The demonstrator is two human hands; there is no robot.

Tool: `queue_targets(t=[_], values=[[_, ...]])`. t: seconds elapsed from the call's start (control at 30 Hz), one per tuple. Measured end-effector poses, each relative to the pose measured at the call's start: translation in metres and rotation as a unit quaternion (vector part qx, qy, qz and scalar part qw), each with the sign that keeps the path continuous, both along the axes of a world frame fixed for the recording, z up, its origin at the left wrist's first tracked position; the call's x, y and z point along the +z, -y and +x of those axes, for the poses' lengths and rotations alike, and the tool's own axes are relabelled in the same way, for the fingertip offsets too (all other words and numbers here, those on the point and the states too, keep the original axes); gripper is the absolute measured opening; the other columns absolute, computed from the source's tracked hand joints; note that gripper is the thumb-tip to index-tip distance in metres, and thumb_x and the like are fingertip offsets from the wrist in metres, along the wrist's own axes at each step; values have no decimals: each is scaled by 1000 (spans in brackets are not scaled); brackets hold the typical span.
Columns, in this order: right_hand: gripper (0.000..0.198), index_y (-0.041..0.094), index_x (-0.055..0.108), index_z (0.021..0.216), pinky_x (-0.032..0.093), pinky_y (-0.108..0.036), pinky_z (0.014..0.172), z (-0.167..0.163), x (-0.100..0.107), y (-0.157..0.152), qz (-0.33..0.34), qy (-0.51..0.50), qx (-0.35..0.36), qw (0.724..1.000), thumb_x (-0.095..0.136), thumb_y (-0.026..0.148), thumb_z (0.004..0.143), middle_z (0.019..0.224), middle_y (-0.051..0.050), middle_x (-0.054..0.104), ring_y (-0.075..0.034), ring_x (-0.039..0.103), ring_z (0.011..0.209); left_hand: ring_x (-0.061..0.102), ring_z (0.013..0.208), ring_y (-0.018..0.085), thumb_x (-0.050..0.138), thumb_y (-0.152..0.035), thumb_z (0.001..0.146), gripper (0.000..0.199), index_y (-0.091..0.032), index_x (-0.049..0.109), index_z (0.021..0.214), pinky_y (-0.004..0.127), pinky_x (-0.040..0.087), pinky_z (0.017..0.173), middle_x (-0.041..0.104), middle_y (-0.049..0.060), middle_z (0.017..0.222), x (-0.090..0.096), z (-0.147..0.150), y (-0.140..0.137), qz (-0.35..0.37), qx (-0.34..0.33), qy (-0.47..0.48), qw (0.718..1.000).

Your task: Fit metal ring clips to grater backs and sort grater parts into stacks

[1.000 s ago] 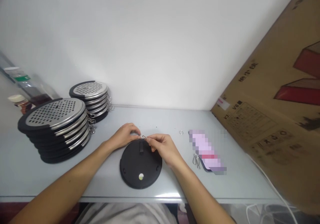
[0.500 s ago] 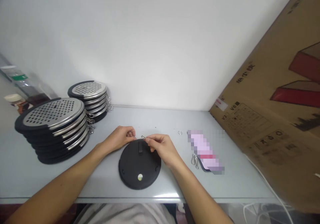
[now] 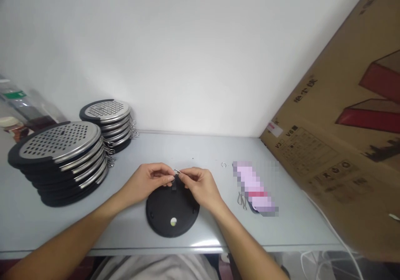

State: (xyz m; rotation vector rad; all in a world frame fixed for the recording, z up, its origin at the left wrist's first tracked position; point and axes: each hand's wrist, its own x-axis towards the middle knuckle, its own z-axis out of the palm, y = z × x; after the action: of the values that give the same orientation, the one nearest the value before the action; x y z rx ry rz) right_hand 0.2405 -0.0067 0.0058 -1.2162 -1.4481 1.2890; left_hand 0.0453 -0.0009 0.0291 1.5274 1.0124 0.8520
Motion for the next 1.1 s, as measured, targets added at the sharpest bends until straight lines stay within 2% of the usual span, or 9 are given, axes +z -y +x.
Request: queue_targets(t=[0.2, 0.43, 0.67, 0.83, 1.1], values=[[23, 20, 78, 89, 40, -27, 55, 1, -2, 1, -2, 8, 42, 999, 67, 38, 81, 65, -1, 62, -13, 48, 56, 66, 79, 17, 70, -29, 79, 13, -19, 76, 86, 27, 54, 73, 69, 5, 89, -9, -2, -4, 72, 28, -15, 997], [25, 18, 77, 83, 38, -25, 51, 2, -1, 1, -41, 0, 67, 997, 67, 41, 81, 59, 1, 56, -10, 46, 51, 67, 87, 18, 69, -25, 82, 11, -21, 76, 88, 27, 53, 77, 70, 5, 92, -7, 0, -1, 77, 19, -32, 996], [27, 16, 73, 72, 34, -25, 48, 1, -4, 0, -88, -87, 69, 990, 73, 43, 76, 59, 2, 55, -8, 44, 48, 67, 94, 20, 70, -27, 81, 16, -22, 77, 94, 29, 54, 83, 72, 5, 102, -7, 1, 1, 84, 11, -49, 995], [27, 16, 72, 71, 31, -24, 45, 1, -4, 1, -127, -134, 77, 980, 77, 42, 72, 59, 3, 55, -7, 44, 47, 66, 88, 17, 71, -20, 79, 16, -22, 78, 93, 27, 53, 81, 72, 3, 98, -4, 3, 2, 117, 17, -61, 991], [28, 14, 70, 65, 28, -25, 46, 0, -2, 2, -124, -141, 79, 979, 79, 40, 71, 56, 2, 51, -7, 41, 46, 65, 80, 15, 70, -19, 80, 14, -22, 77, 91, 26, 53, 76, 71, 3, 95, -2, 2, 3, 123, 15, -62, 990]])
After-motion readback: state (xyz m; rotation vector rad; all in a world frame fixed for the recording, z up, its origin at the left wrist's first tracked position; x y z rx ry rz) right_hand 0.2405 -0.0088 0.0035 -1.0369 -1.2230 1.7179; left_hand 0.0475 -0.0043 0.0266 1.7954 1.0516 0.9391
